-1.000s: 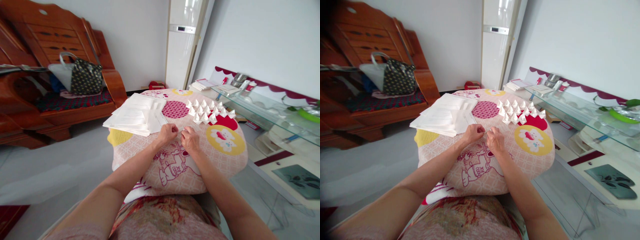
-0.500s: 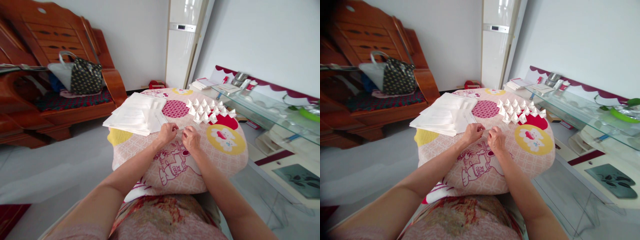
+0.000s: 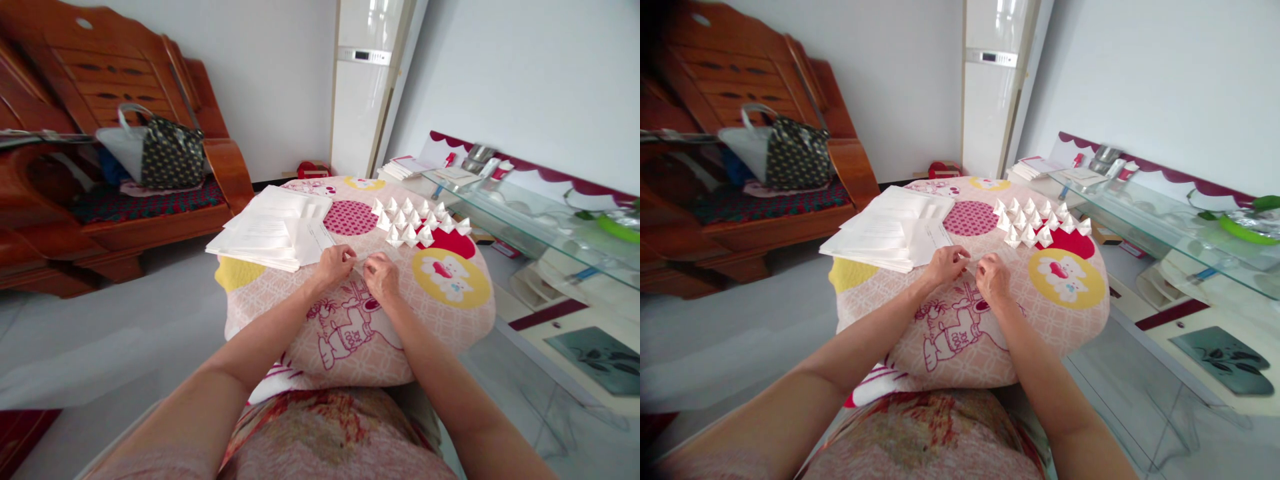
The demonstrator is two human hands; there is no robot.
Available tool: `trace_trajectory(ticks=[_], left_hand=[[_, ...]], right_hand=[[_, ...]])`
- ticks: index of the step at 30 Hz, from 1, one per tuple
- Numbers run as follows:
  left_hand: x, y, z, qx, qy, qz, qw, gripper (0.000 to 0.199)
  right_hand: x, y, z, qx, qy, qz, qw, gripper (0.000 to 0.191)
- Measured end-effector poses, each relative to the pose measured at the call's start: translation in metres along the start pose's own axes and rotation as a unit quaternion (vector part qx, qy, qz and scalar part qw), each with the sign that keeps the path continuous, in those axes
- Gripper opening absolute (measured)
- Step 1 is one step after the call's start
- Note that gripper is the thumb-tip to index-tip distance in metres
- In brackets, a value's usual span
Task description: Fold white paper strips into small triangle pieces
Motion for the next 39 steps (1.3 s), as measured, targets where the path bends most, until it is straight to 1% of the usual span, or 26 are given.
trace_trajectory(ticks=[2, 3, 5, 7, 9, 11, 12, 13, 15, 17, 19, 23, 26, 30, 33, 39], left_hand=[[0.008, -0.002, -0.007, 0.040, 0.070, 0.025, 0.996, 0.024], [0.012, -0.003, -0.009, 0.051, 0.100, 0.034, 0.993, 0.029], [0.016, -0.006, -0.010, 0.055, 0.139, 0.035, 0.988, 0.040], [0.017, -0.008, -0.010, 0.050, 0.154, 0.015, 0.987, 0.045], [0.014, -0.010, -0.012, 0.055, 0.164, -0.016, 0.985, 0.043], [0.008, -0.009, -0.017, 0.075, 0.182, -0.053, 0.979, 0.035], [0.005, -0.009, -0.020, 0.090, 0.195, -0.070, 0.974, 0.033], [0.002, -0.008, -0.023, 0.105, 0.213, -0.082, 0.968, 0.035], [-0.002, -0.006, -0.029, 0.134, 0.259, -0.085, 0.953, 0.043], [-0.002, -0.005, -0.032, 0.149, 0.296, -0.075, 0.940, 0.043], [-0.001, -0.005, -0.032, 0.141, 0.301, -0.066, 0.941, 0.041], [0.001, -0.009, -0.025, 0.092, 0.275, -0.074, 0.954, 0.043], [0.003, -0.012, -0.022, 0.064, 0.291, -0.083, 0.951, 0.041], [0.006, -0.013, -0.021, 0.047, 0.332, -0.085, 0.938, 0.035], [0.006, -0.013, -0.020, 0.044, 0.347, -0.084, 0.933, 0.034], [0.007, -0.013, -0.017, 0.022, 0.307, -0.086, 0.948, 0.029]], right_hand=[[-0.004, -0.001, 0.002, -0.006, -0.005, -0.008, 1.000, 0.019], [-0.005, -0.001, 0.002, -0.006, -0.007, -0.011, 1.000, 0.019], [-0.006, -0.001, 0.001, -0.002, -0.008, -0.012, 1.000, 0.017], [-0.004, -0.001, 0.000, 0.004, -0.013, -0.006, 1.000, 0.017], [-0.002, -0.001, -0.001, 0.010, -0.025, 0.002, 1.000, 0.017], [0.001, -0.002, -0.002, 0.014, -0.045, 0.015, 0.999, 0.017], [0.003, -0.002, -0.002, 0.015, -0.058, 0.022, 0.998, 0.017], [0.005, -0.002, -0.001, 0.015, -0.071, 0.028, 0.997, 0.017], [0.007, -0.003, 0.000, 0.012, -0.095, 0.035, 0.995, 0.017], [0.009, -0.003, 0.002, 0.002, -0.109, 0.035, 0.993, 0.017], [0.009, -0.004, 0.006, -0.013, -0.119, 0.029, 0.992, 0.018], [0.003, -0.005, 0.013, -0.046, -0.129, 0.000, 0.991, 0.031], [-0.007, -0.005, 0.016, -0.058, -0.134, -0.032, 0.989, 0.031], [-0.020, -0.005, 0.016, -0.058, -0.167, -0.075, 0.981, 0.023], [-0.026, -0.004, 0.017, -0.060, -0.213, -0.104, 0.970, 0.025], [-0.027, -0.004, 0.015, -0.052, -0.257, -0.115, 0.958, 0.033]])
Point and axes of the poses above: each hand's wrist, its own y-axis away from the middle knuckle, its own z-axis out of the back of the hand, x = y × z, the point moved 9 cm from there along -y, towards the middle knuckle, and after that the axes turned 15 degrees about -y, right-handed, at the moved point
